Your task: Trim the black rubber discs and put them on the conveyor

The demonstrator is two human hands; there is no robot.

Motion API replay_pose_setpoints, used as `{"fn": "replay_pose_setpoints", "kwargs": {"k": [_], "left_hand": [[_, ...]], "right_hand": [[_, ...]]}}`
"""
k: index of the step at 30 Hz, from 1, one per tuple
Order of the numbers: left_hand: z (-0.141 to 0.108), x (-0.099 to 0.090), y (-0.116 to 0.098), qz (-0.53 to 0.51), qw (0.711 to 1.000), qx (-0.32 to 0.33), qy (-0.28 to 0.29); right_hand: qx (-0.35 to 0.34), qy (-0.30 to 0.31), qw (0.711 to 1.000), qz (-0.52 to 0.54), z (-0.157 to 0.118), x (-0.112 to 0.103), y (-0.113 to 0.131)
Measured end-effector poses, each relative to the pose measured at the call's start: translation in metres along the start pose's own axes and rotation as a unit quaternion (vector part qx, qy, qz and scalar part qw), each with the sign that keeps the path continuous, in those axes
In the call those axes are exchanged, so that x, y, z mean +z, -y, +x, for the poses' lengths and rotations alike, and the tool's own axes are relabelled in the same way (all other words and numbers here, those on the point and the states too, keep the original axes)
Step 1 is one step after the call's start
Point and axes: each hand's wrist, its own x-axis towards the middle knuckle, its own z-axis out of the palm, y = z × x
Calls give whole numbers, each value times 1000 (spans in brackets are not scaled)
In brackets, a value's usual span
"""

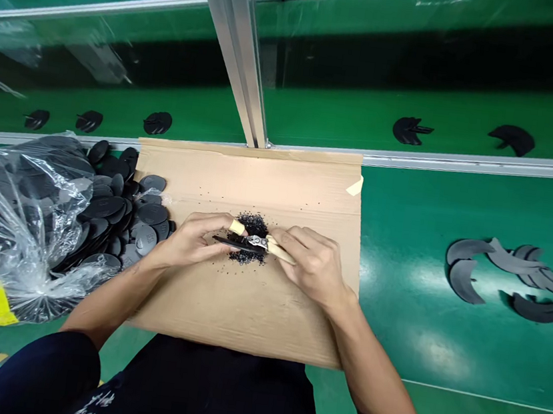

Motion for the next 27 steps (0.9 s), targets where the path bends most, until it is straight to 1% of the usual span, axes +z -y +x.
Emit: {"fn": "replay_pose_setpoints", "kwargs": {"k": [3, 5, 7, 8, 10, 13, 15, 16, 17, 19, 20, 21, 23, 27], "left_hand": [[1, -8, 0, 41, 999, -21, 18], [2, -17, 0, 77, 995, -44, 43], [2, -29, 0, 109, 990, -65, 59], [2, -36, 0, 122, 988, -74, 57], [2, -51, 1, 145, 984, -95, 35], [12, -75, 12, 177, 977, -116, -10], [28, -94, 29, 225, 965, -131, -13], [38, -104, 41, 263, 954, -146, -6], [50, -113, 53, 304, 938, -169, 6], [74, -130, 79, 377, 896, -235, 20], [86, -136, 92, 389, 886, -252, 12], [96, -139, 104, 395, 880, -263, 5], [111, -140, 124, 389, 880, -272, -4], [124, -132, 152, 369, 887, -278, -1]], "right_hand": [[-2, 4, 999, -42, 1, -2, -5], [5, 33, 997, -76, 1, -1, -7], [17, 77, 992, -96, 2, 0, -7], [22, 98, 990, -99, 1, 1, -7], [23, 127, 987, -95, -1, 2, -5], [11, 131, 987, -89, -12, 2, -3], [-1, 108, 989, -105, -24, 4, -3], [-9, 98, 988, -119, -30, 5, -3], [-13, 89, 987, -133, -37, 7, -3], [-14, 71, 985, -154, -49, 11, -1], [-7, 68, 984, -164, -55, 13, 1], [2, 63, 983, -174, -60, 15, 3], [21, 53, 980, -190, -68, 19, 8], [45, 29, 981, -186, -73, 21, 16]]}}
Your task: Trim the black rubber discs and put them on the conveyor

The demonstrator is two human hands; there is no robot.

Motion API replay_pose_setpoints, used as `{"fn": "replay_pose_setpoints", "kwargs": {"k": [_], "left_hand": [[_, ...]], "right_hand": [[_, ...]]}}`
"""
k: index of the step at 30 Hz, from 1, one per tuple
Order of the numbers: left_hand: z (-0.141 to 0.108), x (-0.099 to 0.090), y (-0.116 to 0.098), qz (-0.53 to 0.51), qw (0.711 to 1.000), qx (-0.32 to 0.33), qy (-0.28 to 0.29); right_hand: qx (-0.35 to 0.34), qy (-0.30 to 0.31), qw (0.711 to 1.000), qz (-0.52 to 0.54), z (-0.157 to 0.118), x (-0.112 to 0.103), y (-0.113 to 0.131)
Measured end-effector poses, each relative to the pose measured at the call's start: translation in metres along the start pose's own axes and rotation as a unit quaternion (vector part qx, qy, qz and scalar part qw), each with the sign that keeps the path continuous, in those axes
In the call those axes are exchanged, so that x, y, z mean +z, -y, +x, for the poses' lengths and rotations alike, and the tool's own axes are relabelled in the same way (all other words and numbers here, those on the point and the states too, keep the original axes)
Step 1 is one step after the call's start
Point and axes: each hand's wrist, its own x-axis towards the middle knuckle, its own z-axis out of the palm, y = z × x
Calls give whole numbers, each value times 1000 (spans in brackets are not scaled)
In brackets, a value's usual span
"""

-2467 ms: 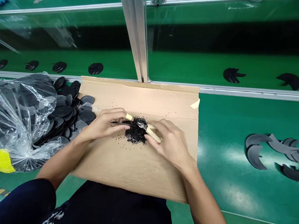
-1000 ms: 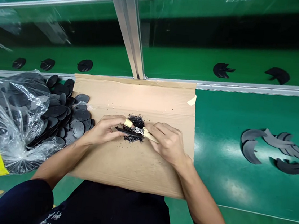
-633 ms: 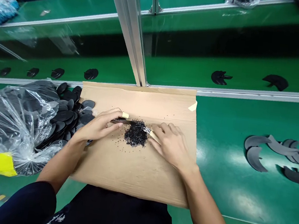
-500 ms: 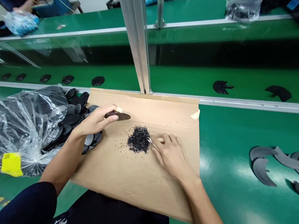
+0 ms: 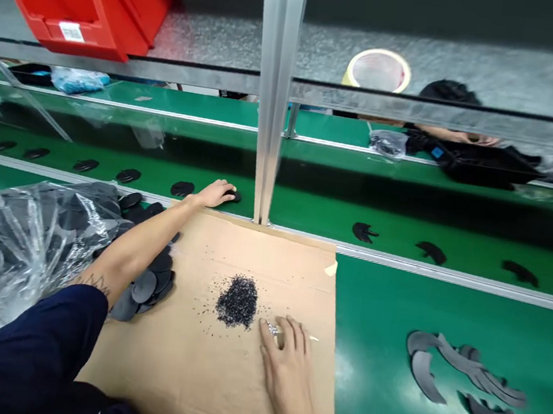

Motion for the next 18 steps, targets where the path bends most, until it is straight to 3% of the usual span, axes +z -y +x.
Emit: {"fn": "replay_pose_setpoints", "kwargs": {"k": [6, 11, 15, 18], "left_hand": [[2, 10, 13, -9, 1000, 13, 5], [-10, 14, 22, 5, 1000, -2, -12], [-18, 16, 30, 12, 999, -14, -32], [-22, 16, 33, 11, 999, -26, -31]], "right_hand": [[63, -33, 993, 95, 10, -3, 14], [67, -22, 986, 148, 17, -6, 20], [113, -21, 977, 180, 21, -23, -2], [186, -8, 971, 152, 34, -41, -42]]}}
